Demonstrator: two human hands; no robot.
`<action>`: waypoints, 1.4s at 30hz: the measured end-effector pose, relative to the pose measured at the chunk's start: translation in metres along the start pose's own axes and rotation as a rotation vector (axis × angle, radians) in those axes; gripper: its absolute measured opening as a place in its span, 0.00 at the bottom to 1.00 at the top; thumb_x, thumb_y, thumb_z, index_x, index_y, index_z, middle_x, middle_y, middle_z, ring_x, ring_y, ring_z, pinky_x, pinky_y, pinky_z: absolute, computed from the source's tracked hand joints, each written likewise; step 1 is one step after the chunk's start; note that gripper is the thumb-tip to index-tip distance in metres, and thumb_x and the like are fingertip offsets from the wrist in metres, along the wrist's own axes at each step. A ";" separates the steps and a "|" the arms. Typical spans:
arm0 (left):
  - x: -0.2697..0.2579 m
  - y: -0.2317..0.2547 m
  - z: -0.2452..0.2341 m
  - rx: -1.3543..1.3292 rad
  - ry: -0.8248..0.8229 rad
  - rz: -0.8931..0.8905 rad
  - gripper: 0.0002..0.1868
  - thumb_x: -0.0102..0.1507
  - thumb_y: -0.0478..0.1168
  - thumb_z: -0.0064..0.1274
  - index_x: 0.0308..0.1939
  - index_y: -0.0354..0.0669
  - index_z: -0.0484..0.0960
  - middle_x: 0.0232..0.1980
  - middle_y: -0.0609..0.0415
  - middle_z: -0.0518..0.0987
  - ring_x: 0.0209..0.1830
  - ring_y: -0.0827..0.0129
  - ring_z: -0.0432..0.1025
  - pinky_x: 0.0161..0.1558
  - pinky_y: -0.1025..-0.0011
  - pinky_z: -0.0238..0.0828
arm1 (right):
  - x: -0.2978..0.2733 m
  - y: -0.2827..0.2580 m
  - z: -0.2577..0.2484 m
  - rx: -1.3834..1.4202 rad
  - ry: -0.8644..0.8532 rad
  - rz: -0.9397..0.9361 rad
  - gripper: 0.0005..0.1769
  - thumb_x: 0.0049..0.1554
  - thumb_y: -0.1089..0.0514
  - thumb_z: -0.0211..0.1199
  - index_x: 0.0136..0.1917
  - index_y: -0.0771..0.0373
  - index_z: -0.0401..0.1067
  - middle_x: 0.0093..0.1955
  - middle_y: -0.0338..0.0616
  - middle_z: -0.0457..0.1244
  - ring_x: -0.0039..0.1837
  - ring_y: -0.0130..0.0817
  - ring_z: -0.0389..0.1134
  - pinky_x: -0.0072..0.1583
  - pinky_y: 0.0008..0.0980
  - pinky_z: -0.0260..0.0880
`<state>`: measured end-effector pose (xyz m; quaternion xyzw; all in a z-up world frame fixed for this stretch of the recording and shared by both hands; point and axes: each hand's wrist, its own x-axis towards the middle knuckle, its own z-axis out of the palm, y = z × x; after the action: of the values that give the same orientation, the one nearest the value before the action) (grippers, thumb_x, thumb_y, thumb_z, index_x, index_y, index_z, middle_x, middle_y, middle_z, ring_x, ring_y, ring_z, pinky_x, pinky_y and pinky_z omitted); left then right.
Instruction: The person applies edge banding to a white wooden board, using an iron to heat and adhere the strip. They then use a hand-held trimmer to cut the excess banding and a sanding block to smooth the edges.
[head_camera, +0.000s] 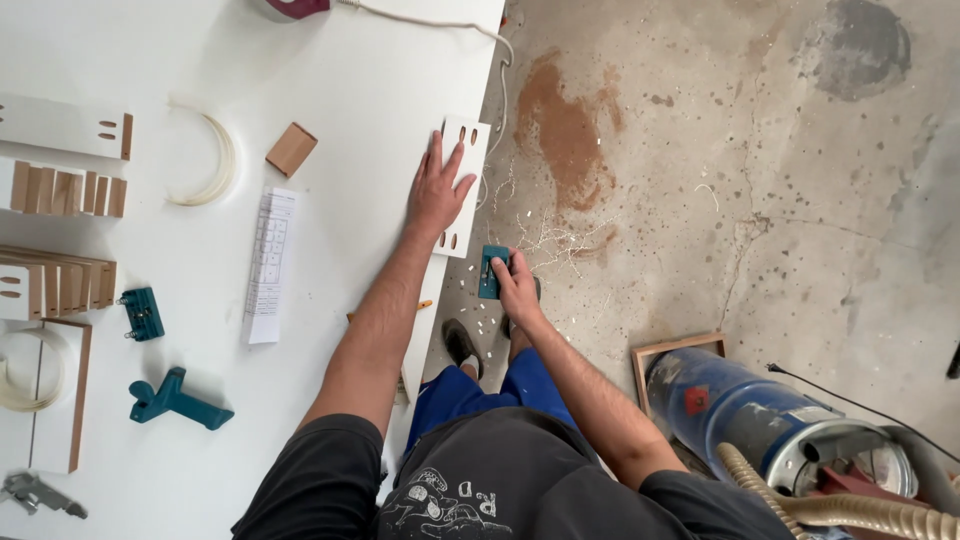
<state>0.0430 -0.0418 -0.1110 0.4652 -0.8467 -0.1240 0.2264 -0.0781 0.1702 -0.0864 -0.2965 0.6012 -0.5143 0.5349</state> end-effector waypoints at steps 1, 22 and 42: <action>-0.001 -0.001 -0.001 -0.005 -0.003 0.003 0.33 0.70 0.57 0.53 0.75 0.48 0.69 0.79 0.32 0.54 0.79 0.46 0.56 0.77 0.55 0.51 | -0.001 -0.001 0.009 -0.001 0.006 0.001 0.14 0.68 0.54 0.55 0.63 0.60 0.65 0.42 0.35 0.57 0.47 0.26 0.59 0.48 0.26 0.63; -0.015 -0.014 0.025 -0.034 0.051 -0.063 0.24 0.73 0.50 0.45 0.73 0.54 0.72 0.79 0.46 0.60 0.79 0.57 0.57 0.79 0.58 0.44 | 0.017 0.022 0.052 -0.132 0.174 -0.010 0.18 0.66 0.50 0.61 0.66 0.56 0.67 0.45 0.37 0.61 0.49 0.28 0.63 0.50 0.31 0.69; -0.010 -0.006 0.007 -0.023 0.106 -0.013 0.22 0.71 0.45 0.48 0.70 0.50 0.75 0.75 0.42 0.66 0.76 0.53 0.62 0.76 0.57 0.49 | 0.318 -0.050 -0.012 -0.038 0.489 -0.087 0.18 0.63 0.39 0.61 0.58 0.51 0.66 0.42 0.44 0.67 0.39 0.34 0.70 0.35 0.35 0.79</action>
<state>0.0487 -0.0361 -0.1222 0.4739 -0.8290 -0.1105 0.2756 -0.1787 -0.1290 -0.1485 -0.1988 0.7092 -0.5817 0.3452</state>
